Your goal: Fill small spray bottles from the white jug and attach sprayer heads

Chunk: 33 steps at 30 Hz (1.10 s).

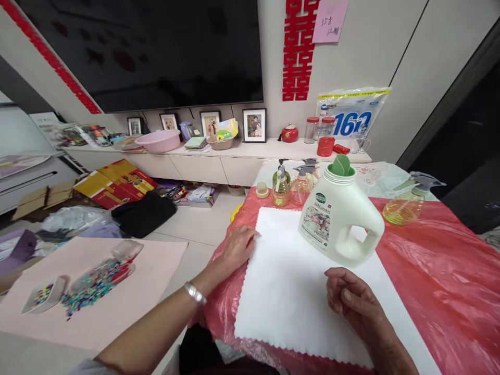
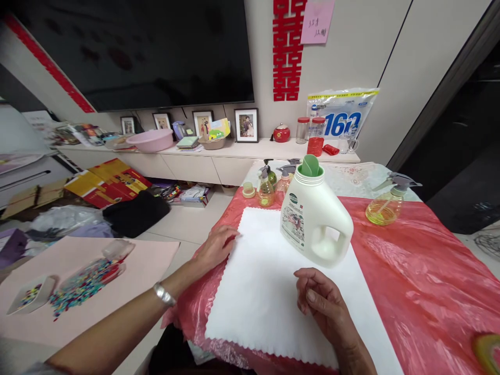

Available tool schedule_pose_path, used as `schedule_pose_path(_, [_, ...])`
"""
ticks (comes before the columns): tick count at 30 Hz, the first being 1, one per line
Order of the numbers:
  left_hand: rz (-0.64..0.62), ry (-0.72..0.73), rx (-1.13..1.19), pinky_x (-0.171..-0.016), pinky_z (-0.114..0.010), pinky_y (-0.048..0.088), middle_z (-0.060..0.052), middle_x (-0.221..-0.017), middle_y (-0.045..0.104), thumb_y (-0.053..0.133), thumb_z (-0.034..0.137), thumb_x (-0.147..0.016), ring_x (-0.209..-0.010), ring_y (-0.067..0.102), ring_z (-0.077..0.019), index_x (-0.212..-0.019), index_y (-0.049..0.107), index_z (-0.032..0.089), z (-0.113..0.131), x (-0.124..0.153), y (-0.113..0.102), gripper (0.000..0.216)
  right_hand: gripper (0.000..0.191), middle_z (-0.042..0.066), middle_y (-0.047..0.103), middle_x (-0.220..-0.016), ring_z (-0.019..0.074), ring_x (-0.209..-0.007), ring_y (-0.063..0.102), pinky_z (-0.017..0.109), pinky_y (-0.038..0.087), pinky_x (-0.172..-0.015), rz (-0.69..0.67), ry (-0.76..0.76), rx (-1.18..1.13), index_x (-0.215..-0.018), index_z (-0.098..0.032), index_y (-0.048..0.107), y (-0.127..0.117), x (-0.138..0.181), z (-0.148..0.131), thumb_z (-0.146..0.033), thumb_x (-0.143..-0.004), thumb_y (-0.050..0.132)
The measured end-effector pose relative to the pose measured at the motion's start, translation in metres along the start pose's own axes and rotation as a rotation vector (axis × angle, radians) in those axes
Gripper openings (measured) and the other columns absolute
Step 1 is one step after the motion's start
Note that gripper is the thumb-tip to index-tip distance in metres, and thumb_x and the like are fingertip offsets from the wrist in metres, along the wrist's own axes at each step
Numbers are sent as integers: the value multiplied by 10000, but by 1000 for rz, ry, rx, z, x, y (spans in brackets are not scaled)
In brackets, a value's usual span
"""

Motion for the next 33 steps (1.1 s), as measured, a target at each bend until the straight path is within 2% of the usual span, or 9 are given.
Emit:
schedule_pose_path(6, [74, -143, -39, -1053, -381, 497, -80, -1146, 755, 592, 107, -868, -1152, 660, -259, -1088, 738, 221, -29, -77, -7, 288, 470, 19, 537, -804, 80, -596, 448, 246, 356, -581, 1, -2, -4, -1111, -194, 722, -5, -3, 4, -490, -771, 857])
schedule_pose_path(12, [46, -194, -75, -1011, -413, 516, -93, -1152, 719, 666, 201, -907, -1114, 655, -242, -1083, 710, 173, -34, -115, 7, 184, 471, 10, 528, -791, 75, -586, 439, 240, 341, -570, 30, 1, -28, -1084, -199, 733, -4, -5, 4, -490, -742, 876])
schedule_pose_path(16, [-11, -200, -106, -984, -482, 551, -87, -1231, 684, 681, 358, -958, -1126, 658, -246, -1144, 675, 163, -34, -125, 17, 270, 470, 4, 524, -791, 74, -588, 443, 240, 343, -576, 28, 10, -33, -1084, -210, 738, -4, -6, 4, -496, -738, 877])
schedule_pose_path(23, [-64, -210, -141, -963, -472, 574, -93, -1257, 675, 669, 364, -970, -1119, 667, -244, -1189, 663, 170, -35, -129, 20, 293, 493, 6, 525, -792, 69, -582, 439, 237, 329, -570, 45, 23, -36, -1084, -202, 735, -7, -6, 6, -498, -719, 885])
schedule_pose_path(29, [-73, -208, -130, -905, -417, 577, -62, -1091, 716, 656, 357, -976, -998, 687, -206, -1063, 683, 160, -30, -126, 20, 216, 492, 5, 517, -774, 73, -579, 437, 239, 308, -570, 54, 20, -32, -1086, -203, 734, -7, -6, 6, -501, -723, 881])
schedule_pose_path(33, [-43, -231, -122, -893, -379, 535, -45, -965, 727, 635, 254, -948, -950, 683, -204, -980, 667, 176, -31, -124, 17, 90, 475, 3, 520, -783, 67, -580, 436, 237, 315, -568, 44, 19, -33, -1083, -211, 732, -7, -7, 5, -493, -730, 878])
Point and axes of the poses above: each hand's wrist, its own x-axis away from the middle knuckle, its own y-axis out of the palm, z = x × y, the point moved 8 cm from there along -x, towards the middle knuckle
